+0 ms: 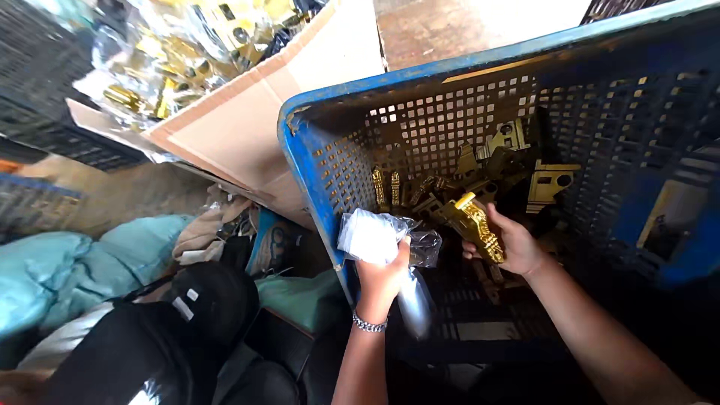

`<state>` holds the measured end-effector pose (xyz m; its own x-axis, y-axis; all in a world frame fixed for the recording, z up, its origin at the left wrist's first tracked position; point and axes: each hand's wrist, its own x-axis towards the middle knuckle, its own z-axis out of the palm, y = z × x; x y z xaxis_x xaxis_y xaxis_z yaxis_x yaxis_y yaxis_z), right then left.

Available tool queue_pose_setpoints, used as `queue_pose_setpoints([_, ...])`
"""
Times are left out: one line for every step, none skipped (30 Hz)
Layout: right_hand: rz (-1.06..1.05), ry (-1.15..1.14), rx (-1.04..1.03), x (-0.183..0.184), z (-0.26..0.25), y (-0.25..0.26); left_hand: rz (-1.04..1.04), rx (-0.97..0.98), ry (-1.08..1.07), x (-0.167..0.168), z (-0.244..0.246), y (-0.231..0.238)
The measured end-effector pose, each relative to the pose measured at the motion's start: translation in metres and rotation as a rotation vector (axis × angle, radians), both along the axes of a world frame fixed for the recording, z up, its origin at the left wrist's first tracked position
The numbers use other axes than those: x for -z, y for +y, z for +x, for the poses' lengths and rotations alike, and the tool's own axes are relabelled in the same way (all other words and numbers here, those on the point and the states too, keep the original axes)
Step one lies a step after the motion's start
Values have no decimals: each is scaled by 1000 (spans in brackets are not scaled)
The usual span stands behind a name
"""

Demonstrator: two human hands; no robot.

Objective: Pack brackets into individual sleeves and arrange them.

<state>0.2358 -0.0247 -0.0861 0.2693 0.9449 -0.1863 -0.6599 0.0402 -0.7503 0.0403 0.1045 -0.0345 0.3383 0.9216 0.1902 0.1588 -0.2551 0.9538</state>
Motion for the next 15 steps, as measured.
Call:
queue_pose_setpoints([122,24,-84,1,-1,-4,-5,-1,-1,1,0,0])
queue_pose_setpoints([202,26,-137,-1,-3,-7,-10,-3,-5,3,0,-1])
queue_pose_setpoints([232,5,-129,-6,-7,-10,-20,-7,-6,4,0,-2])
queue_pose_setpoints([229,-12,-58,-13,-12,-14,-31,-11,-6,4,-1,-4])
queue_pose_setpoints([221,-11,16,-20,-17,-19,-39,-16,-7,3,-2,-6])
queue_pose_setpoints([218,7,63,-25,-21,-24,-37,-19,-14,3,-3,-8])
queue_pose_setpoints([193,0,88,-30,-23,-30,-29,-18,-30,2,-4,-9])
queue_pose_setpoints([135,-63,101,-35,-24,-35,-23,-8,-48,2,-4,-10])
queue_pose_setpoints([64,-159,109,-41,-26,-39,-30,11,-67,0,-4,-11])
queue_pose_setpoints([3,-258,96,-47,-28,-42,-56,31,-83,-1,-4,-13])
queue_pose_setpoints([-30,-341,30,-55,-30,-44,-109,58,-94,-5,-4,-15])
queue_pose_setpoints([-57,-400,-58,-63,-32,-43,-189,97,-102,-10,-4,-19])
queue_pose_setpoints([-107,-440,-126,-71,-36,-38,-284,141,-121,-17,-4,-24])
queue_pose_setpoints([-176,-474,-138,-79,-43,-31,-379,177,-145,-24,-4,-28])
queue_pose_setpoints([-239,-520,-91,-82,-49,-21,-447,197,-163,-29,-5,-32])
